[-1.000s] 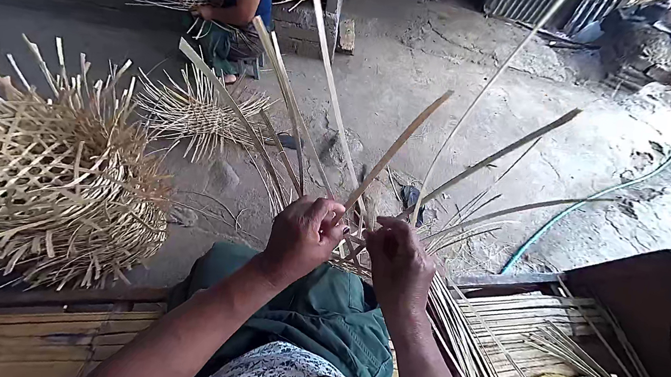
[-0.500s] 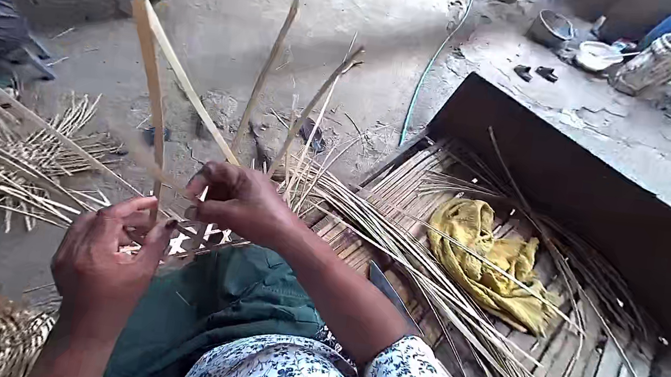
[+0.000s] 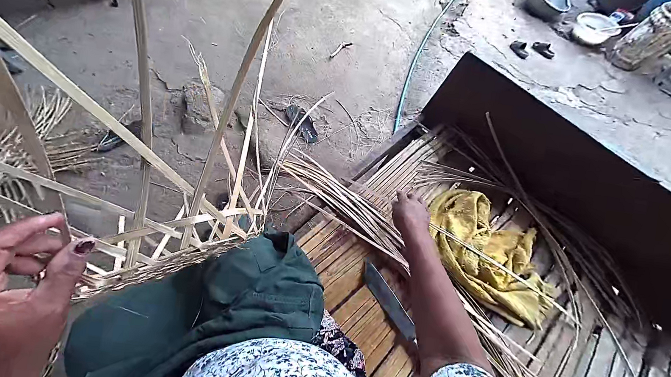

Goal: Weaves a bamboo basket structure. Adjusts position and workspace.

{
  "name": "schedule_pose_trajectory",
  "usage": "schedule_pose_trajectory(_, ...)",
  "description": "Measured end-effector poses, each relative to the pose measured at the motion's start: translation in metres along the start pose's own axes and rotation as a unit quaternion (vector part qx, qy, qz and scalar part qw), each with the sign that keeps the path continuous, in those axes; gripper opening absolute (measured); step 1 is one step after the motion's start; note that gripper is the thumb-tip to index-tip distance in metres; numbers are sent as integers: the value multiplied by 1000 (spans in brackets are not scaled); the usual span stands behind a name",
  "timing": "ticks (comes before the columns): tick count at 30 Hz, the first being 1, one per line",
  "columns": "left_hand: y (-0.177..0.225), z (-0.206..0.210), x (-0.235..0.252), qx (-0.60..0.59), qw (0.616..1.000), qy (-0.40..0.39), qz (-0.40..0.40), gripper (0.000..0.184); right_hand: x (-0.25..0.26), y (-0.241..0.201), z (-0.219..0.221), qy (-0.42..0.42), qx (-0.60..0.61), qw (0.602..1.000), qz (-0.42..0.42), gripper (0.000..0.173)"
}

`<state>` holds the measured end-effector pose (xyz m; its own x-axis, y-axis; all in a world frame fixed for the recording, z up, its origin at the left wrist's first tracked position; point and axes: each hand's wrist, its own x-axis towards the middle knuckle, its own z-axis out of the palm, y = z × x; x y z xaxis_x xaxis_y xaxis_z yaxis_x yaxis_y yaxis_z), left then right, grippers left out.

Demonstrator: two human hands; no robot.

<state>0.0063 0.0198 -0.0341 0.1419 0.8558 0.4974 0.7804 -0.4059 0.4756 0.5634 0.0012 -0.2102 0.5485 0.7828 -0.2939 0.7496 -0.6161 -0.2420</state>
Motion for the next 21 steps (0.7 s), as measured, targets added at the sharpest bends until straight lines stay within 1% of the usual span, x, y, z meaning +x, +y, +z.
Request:
schedule_pose_trajectory(2,-1,3,2,-4,1000,5,2,50,-9,17,-1,-65,-23,998,-7,32)
schedule_pose_trajectory(4,-1,5,4,-3,1000,10,4,50,-17,21,-13,-96,-16,995,-19,27)
schedule_pose_trajectory(7,1,6,6,3,1000,20,2,51,-32,13,-46,-44,67,997,13,28)
schedule_pose_trajectory(9,2,7,8,10,1000,24,6,52,-46,9,-71,21,157,987,8,30)
schedule_pose_trajectory(10,2,7,10,14,1000,23,5,51,-56,6,-85,70,196,978,-11,29)
schedule_pose_trajectory(12,4,8,18,16,1000,18,6,51,-83,-4,-116,181,254,946,-83,28)
schedule_pose_trajectory(14,5,9,28,8,1000,10,9,53,-110,-18,-145,285,275,897,-196,29)
schedule_pose_trajectory(15,4,10,33,3,1000,3,10,54,-121,-25,-156,318,283,868,-256,30)
schedule_pose_trajectory(16,4,10,38,-6,1000,-6,13,55,-131,-33,-164,334,291,842,-309,30)
schedule_pose_trajectory(18,6,9,46,-27,999,-21,23,58,-144,-48,-172,315,306,807,-395,26)
schedule_pose_trajectory(21,4,14,50,-82,994,-30,61,66,-154,-74,-166,245,285,786,-491,20)
